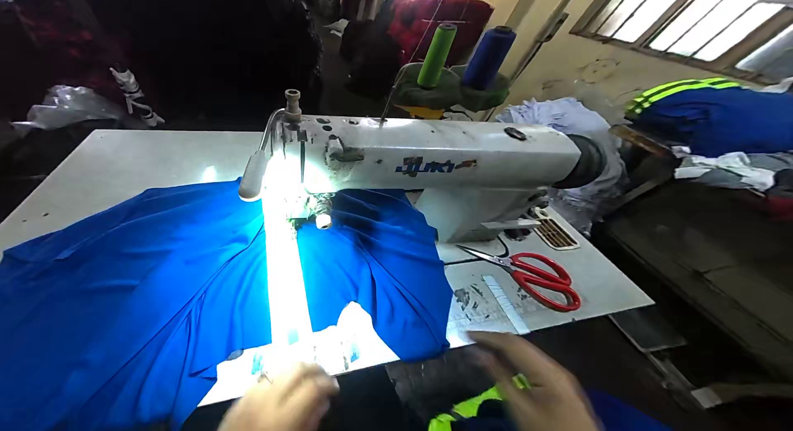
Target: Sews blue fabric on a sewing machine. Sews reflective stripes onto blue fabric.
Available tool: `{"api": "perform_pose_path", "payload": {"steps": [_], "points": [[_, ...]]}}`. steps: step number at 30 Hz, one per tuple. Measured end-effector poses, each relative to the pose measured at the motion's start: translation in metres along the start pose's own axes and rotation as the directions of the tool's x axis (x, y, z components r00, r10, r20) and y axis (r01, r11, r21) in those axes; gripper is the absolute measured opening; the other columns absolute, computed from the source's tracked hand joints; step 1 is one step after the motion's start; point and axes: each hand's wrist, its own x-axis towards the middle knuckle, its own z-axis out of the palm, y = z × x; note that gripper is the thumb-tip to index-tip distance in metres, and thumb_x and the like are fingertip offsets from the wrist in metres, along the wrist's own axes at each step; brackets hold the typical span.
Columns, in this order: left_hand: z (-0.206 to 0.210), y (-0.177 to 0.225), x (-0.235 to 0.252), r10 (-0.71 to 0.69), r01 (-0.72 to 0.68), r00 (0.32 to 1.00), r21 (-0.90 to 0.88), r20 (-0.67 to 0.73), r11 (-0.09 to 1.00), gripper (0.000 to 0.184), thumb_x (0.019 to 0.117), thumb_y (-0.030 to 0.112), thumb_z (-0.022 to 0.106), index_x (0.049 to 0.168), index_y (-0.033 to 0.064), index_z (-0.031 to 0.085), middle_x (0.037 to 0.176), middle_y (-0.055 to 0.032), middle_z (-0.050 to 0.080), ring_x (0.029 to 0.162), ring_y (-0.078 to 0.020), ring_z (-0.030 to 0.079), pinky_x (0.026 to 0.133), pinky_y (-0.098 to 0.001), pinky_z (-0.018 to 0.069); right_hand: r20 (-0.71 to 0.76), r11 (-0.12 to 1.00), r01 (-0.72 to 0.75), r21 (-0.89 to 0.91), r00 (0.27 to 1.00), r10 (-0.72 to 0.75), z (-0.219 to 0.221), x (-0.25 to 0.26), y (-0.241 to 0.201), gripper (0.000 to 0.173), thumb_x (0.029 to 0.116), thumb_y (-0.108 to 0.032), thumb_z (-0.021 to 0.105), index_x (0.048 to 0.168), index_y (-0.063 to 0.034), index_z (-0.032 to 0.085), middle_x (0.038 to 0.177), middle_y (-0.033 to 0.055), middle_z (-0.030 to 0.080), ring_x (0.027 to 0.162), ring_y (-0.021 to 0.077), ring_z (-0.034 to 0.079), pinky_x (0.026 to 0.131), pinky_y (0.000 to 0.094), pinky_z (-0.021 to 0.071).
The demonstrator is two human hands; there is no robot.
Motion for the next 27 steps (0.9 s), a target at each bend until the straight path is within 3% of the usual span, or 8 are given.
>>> {"api": "perform_pose_path", "payload": {"steps": [2,4,6,8,15,24,27], "points": [[-0.017,-0.012,0.021,-0.008,0.034,0.981,0.129,-0.195,0.991,0.025,0.1041,0.015,0.054,0.114,0.0057,0.075,0.122,-0.0134,0.073,0.115,-0.0322,0.069,0.100,-0.0539,0.0523,0.024,0.977,0.200,0.081,0.979,-0.202,0.055,0.024,-0.059,0.021,0.1000,-0.008,0.060,0.113,-0.0034,0.075,0.111,0.0114,0.075,0.106,0.0213,0.072,0.096,0.0382,0.0574],[-0.017,-0.037,0.031,0.019,0.054,0.958,0.246,-0.287,0.968,0.029,0.1045,0.024,0.053,0.120,0.0136,0.075,0.131,-0.0071,0.070,0.123,-0.0289,0.066,0.106,-0.0552,0.0488,0.001,0.939,0.338,0.061,0.941,-0.339,0.095,0.044,-0.090,0.023,0.0996,-0.007,0.059,0.113,-0.0093,0.077,0.119,0.0074,0.075,0.118,0.0205,0.068,0.105,0.0379,0.0525],[-0.009,-0.067,0.028,0.022,0.077,0.955,0.320,-0.296,0.944,0.033,0.1039,0.036,0.050,0.123,0.0230,0.074,0.138,0.0009,0.067,0.131,-0.0217,0.061,0.113,-0.0537,0.0439,-0.035,0.893,0.450,-0.029,0.892,-0.451,0.129,0.062,-0.090,0.024,0.0993,-0.011,0.058,0.114,-0.0139,0.077,0.124,0.0051,0.074,0.124,0.0209,0.066,0.108,0.0390,0.0510],[-0.006,-0.083,0.024,0.001,0.093,0.959,0.322,-0.282,0.942,0.034,0.1015,0.039,0.051,0.123,0.0270,0.075,0.140,0.0043,0.065,0.137,-0.0185,0.056,0.115,-0.0534,0.0413,-0.043,0.868,0.485,-0.102,0.870,-0.491,0.149,0.074,-0.081,0.023,0.0985,-0.015,0.058,0.110,-0.0165,0.079,0.120,0.0024,0.075,0.121,0.0201,0.067,0.105,0.0375,0.0525],[-0.011,-0.089,0.016,-0.070,0.124,0.956,0.176,-0.286,0.976,0.033,0.1020,0.038,0.052,0.125,0.0297,0.074,0.139,0.0090,0.065,0.137,-0.0126,0.055,0.119,-0.0481,0.0396,-0.058,0.866,0.490,-0.099,0.866,-0.496,0.157,0.072,-0.069,0.022,0.0981,-0.016,0.059,0.107,-0.0173,0.079,0.116,0.0013,0.075,0.119,0.0181,0.067,0.106,0.0329,0.0515],[-0.008,-0.088,0.017,-0.079,0.149,0.951,0.220,-0.299,0.964,0.034,0.1022,0.043,0.050,0.125,0.0343,0.073,0.141,0.0104,0.064,0.138,-0.0144,0.054,0.118,-0.0486,0.0399,0.007,0.846,0.510,-0.155,0.857,-0.515,0.153,0.071,-0.070,0.030,0.0946,-0.014,0.059,0.115,-0.0275,0.077,0.118,0.0018,0.074,0.121,0.0215,0.065,0.107,0.0390,0.0507],[-0.009,-0.083,0.018,0.010,0.069,0.952,0.248,-0.306,0.966,0.030,0.1029,0.035,0.052,0.124,0.0310,0.074,0.140,0.0053,0.065,0.139,-0.0188,0.054,0.118,-0.0508,0.0397,0.021,0.829,0.530,-0.181,0.844,-0.535,0.153,0.071,-0.070,0.032,0.0942,-0.014,0.059,0.116,-0.0304,0.077,0.118,0.0026,0.074,0.121,0.0234,0.066,0.107,0.0415,0.0508]]}}
